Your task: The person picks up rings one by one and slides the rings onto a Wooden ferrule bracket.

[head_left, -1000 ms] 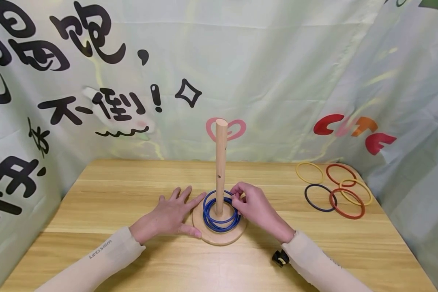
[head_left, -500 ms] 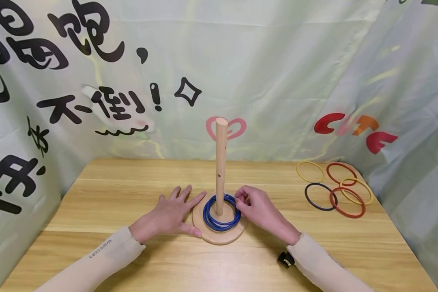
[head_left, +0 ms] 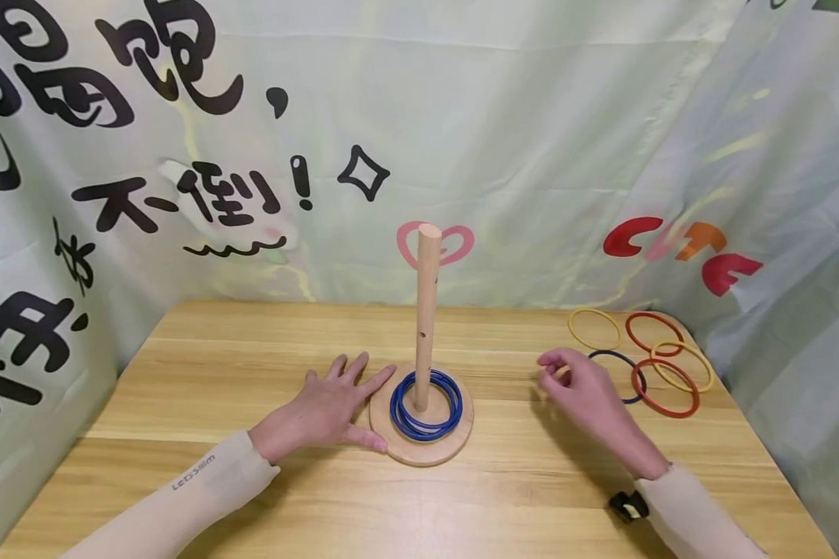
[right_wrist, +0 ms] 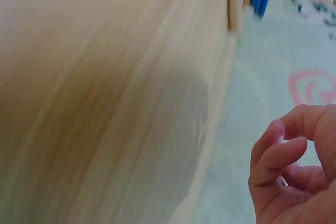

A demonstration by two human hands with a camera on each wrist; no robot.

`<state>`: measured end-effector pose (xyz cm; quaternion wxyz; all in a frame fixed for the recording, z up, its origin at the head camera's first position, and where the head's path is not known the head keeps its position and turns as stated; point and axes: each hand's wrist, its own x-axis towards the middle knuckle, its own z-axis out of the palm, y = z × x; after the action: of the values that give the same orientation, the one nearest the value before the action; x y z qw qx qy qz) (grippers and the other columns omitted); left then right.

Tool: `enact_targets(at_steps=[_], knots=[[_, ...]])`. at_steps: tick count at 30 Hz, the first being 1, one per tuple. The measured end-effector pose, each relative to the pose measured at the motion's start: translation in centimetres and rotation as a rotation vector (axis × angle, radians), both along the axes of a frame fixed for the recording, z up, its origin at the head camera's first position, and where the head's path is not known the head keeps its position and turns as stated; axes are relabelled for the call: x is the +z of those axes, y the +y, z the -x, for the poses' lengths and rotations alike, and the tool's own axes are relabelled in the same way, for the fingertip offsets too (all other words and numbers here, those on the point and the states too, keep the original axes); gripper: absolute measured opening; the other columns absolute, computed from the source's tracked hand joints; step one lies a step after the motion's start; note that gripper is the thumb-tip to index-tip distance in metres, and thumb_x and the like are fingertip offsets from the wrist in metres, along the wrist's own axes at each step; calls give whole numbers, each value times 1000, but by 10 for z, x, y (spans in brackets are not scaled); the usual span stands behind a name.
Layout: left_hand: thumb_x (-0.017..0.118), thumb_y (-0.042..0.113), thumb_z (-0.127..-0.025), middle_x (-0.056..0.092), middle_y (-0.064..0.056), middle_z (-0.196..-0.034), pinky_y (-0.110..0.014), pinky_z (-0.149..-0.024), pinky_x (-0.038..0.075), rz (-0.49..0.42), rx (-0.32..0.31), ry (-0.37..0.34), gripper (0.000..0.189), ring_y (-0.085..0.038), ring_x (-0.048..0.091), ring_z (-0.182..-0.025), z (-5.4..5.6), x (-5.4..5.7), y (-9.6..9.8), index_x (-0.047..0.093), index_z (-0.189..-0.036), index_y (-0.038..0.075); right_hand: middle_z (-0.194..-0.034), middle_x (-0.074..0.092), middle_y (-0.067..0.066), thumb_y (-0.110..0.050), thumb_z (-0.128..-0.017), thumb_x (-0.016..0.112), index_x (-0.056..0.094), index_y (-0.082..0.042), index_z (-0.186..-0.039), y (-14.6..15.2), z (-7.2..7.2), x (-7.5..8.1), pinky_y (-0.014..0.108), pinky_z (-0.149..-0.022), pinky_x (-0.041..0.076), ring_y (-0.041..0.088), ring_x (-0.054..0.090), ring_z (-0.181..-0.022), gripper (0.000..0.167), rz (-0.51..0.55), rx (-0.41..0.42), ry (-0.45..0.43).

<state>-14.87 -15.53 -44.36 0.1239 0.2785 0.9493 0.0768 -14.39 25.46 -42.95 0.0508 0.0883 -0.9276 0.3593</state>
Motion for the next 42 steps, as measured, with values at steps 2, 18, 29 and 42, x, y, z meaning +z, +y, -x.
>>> enact_targets(at_steps=[2,18,29,42], knots=[[70,88,-81,26,-31,-173,-90,-95,37,1,0,3,121,-63,30,-151,0,1,0,27,-176,26,-103,70,10,-7,-103,70,72,2,-121,18,0,-1,30,-61,50,18,64,-76,21,-66,-39,27],[71,87,-81,23,-29,-175,-91,-97,33,8,6,-17,120,-62,26,-153,2,0,5,26,-176,28,-79,59,3,-11,-101,74,69,-3,-90,81,14,-10,38,-67,41,20,50,-71,15,-280,-52,-116],[72,85,-82,22,-29,-175,-91,-98,33,-14,-3,-12,119,-63,25,-154,3,1,6,26,-176,29,-84,69,-7,-7,-99,77,73,-8,-99,36,-11,12,29,-62,48,11,62,-74,4,-192,74,-22],[74,85,-81,24,-31,-174,-92,-96,33,-26,12,-16,121,-63,28,-152,-1,4,1,28,-176,26,-83,68,-17,12,-89,81,77,-19,-106,-32,-50,70,17,-56,50,2,61,-65,35,69,357,402]])
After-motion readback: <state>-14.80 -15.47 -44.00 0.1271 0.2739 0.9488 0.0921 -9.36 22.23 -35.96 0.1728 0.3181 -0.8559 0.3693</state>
